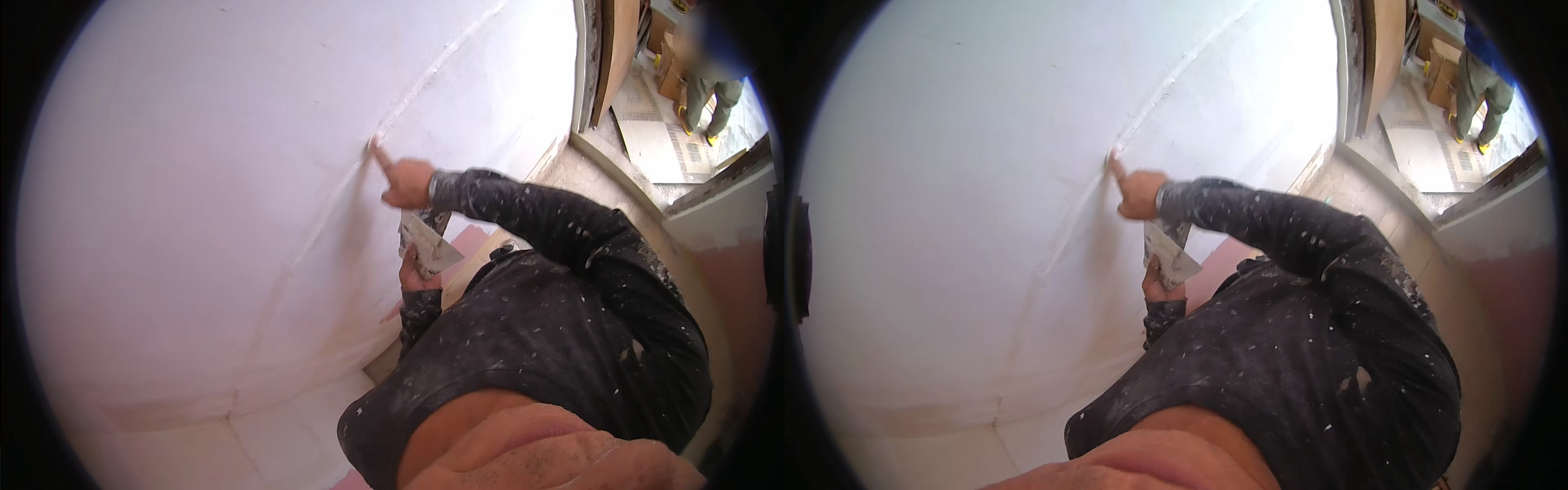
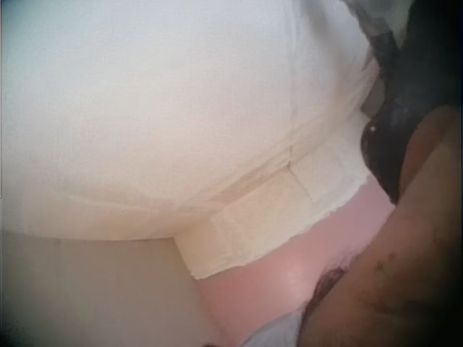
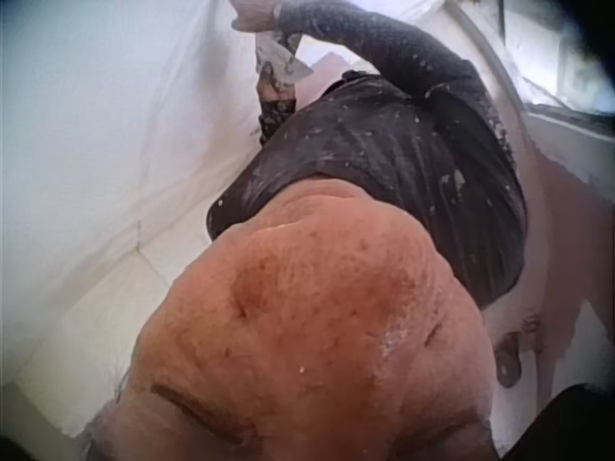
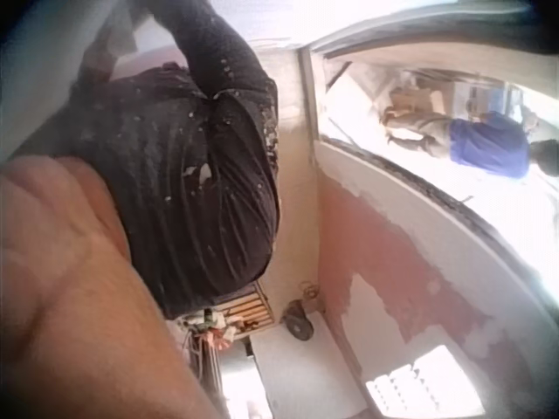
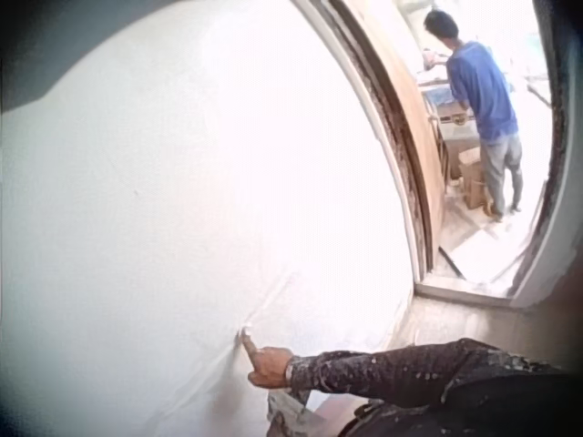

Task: The person scoops plaster from a hawk and applies it to a wall using a trowel, smoothing the surface in repeated strokes. The person occasionally touches the wall with a finger to check the finish.

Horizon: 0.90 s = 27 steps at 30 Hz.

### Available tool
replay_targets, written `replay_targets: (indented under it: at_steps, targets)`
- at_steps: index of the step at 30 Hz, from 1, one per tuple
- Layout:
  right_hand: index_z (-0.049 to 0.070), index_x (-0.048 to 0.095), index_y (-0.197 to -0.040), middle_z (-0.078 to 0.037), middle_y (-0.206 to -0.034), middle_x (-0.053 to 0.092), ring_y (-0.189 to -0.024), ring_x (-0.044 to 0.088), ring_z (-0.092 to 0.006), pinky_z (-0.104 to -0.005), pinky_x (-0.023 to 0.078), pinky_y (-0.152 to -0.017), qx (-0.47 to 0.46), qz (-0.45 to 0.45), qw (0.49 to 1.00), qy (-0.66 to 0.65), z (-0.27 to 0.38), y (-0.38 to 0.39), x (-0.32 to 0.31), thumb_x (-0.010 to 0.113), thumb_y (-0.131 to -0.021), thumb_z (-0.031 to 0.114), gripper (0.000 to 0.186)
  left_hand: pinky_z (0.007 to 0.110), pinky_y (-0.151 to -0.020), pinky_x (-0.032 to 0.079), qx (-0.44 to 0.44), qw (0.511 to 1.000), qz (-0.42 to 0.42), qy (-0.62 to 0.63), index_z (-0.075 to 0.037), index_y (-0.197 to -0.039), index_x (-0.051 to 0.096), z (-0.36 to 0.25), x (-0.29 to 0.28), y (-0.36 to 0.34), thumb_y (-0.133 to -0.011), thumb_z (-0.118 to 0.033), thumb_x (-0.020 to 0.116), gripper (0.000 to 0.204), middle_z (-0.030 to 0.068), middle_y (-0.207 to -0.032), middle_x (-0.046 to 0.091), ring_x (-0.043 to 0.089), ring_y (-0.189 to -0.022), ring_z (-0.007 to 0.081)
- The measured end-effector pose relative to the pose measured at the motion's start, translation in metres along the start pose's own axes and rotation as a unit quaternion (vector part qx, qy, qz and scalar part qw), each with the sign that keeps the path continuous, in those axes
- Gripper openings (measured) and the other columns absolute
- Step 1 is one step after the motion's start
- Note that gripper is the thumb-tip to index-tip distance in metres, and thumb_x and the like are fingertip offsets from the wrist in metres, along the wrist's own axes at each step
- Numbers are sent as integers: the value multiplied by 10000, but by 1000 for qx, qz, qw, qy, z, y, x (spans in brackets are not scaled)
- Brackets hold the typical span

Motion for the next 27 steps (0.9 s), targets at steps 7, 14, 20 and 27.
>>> replay_targets:
  at_steps: [7,14,20,27]
  targets:
    - [-9,675,-878,-184,-1370,515,-867,683,-316,-378,538,-813,-27,-255,962,-95,-123,-10,-92,642,-749,110,179,468,-1050,406,24,1000,-19,4,-25,-1333,467,2,-16,-2,-950,-159,558,416,121,-1299,571,539,-1197,287]
    - [-47,175,-1490,-192,-936,680,-879,655,-287,-369,511,-842,200,-279,938,54,-173,-22,-220,497,-848,118,737,441,-1037,421,20,1000,-3,11,-14,-1290,510,0,4,1,-957,-161,560,368,122,-1251,602,558,-1168,268]
    - [-13,236,-1483,-245,-926,674,-889,657,-367,-435,511,-840,135,-243,937,212,-135,-16,-172,451,-807,116,721,434,-1043,417,7,1000,5,5,-9,-1298,504,-5,10,3,-954,-169,569,384,130,-1264,595,556,-1173,268]
    - [4,458,-1145,-176,-877,585,-792,540,-286,-403,447,-663,110,-190,974,-48,-137,10,-202,403,-872,342,438,461,-1045,411,-1,1000,-2,2,-30,-1343,463,-4,-3,3,-954,-172,555,425,121,-1293,574,537,-1196,281]
Point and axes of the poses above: each hand's wrist, its own y-axis away from the middle knuckle, its own x-axis out of the palm, z = x × y, the point moved 1 cm from there along -y, towards the middle knuckle
